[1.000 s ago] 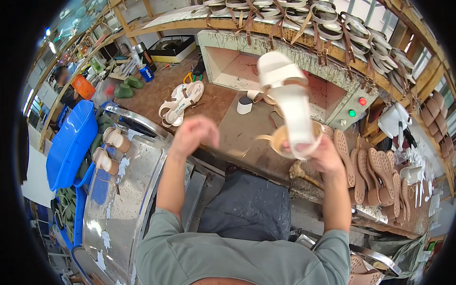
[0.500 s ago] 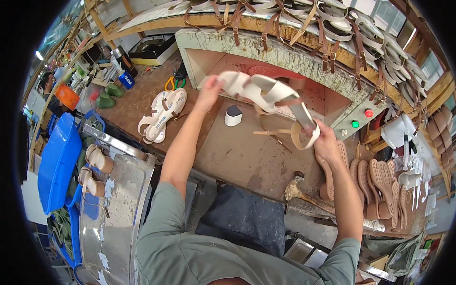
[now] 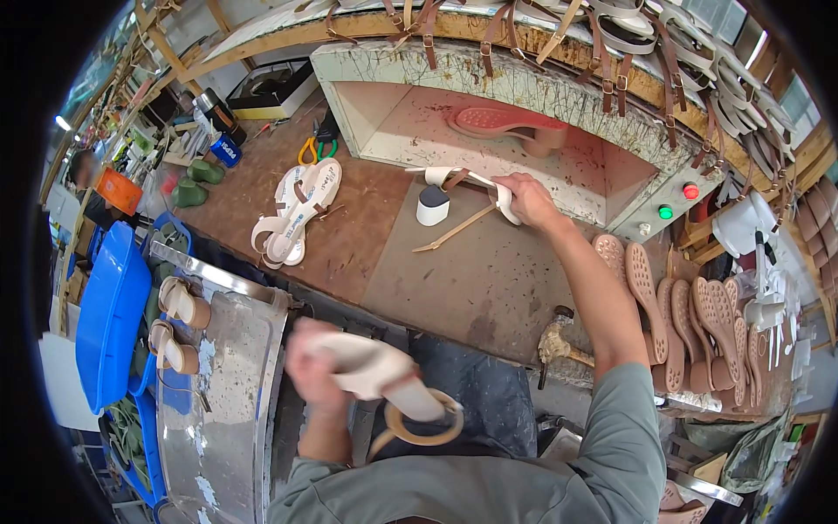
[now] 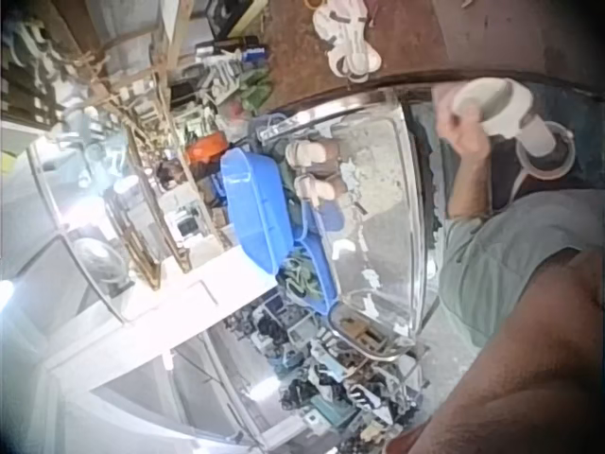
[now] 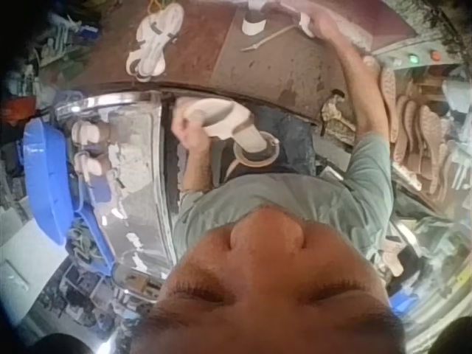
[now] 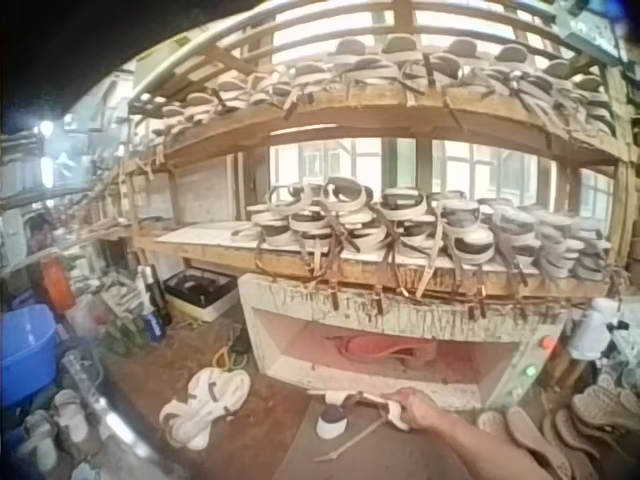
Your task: The person assembles a beige high-heeled sandal by attaching the sole to the upper and securing the straps. They use a hammer to tap the sole into place and adjust the straps for fit. The process is repeated for a second sandal.
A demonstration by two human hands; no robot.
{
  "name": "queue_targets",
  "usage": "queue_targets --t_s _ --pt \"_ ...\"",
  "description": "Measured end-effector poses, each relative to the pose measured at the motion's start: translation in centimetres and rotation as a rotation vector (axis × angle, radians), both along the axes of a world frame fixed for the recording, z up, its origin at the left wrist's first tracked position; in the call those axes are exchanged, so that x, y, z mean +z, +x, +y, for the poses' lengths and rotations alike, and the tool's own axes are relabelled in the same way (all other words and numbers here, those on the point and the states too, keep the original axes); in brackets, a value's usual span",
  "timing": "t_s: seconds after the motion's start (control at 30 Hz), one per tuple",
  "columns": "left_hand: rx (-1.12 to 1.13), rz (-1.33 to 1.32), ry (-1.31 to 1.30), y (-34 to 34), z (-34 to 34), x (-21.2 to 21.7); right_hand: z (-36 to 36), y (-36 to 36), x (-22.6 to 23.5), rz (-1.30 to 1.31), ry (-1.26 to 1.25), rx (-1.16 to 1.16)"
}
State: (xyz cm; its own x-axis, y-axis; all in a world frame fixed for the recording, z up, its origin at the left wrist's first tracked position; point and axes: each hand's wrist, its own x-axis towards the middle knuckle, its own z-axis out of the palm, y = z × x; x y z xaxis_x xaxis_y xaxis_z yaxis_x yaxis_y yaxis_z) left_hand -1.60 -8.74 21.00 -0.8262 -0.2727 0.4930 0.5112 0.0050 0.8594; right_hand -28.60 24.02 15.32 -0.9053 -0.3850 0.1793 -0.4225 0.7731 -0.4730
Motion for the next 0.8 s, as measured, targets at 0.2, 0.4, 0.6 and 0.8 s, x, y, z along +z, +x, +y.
queue_targets --t_s 0.2,0.4,0.6,0.8 --pt "-0.623 -0.629 0.396 1.4 6.4 -10.3 4.2 0.0 2.2 -0.135 0.281 -0.028" --pt "-0.926 -0.751 0.471 -0.8 5.7 -12.1 6.5 -3.8 6.1 0.129 0.165 -0.439" --pt "-0.92 -0.788 0.419 -1.2 4.8 -12.1 2.0 -7.7 8.0 0.152 0.255 -0.433" --pt "-0.879 -0.678 0.72 -1.3 5.9 -10.2 3.8 -11.3 6.7 -0.044 0.179 -0.418"
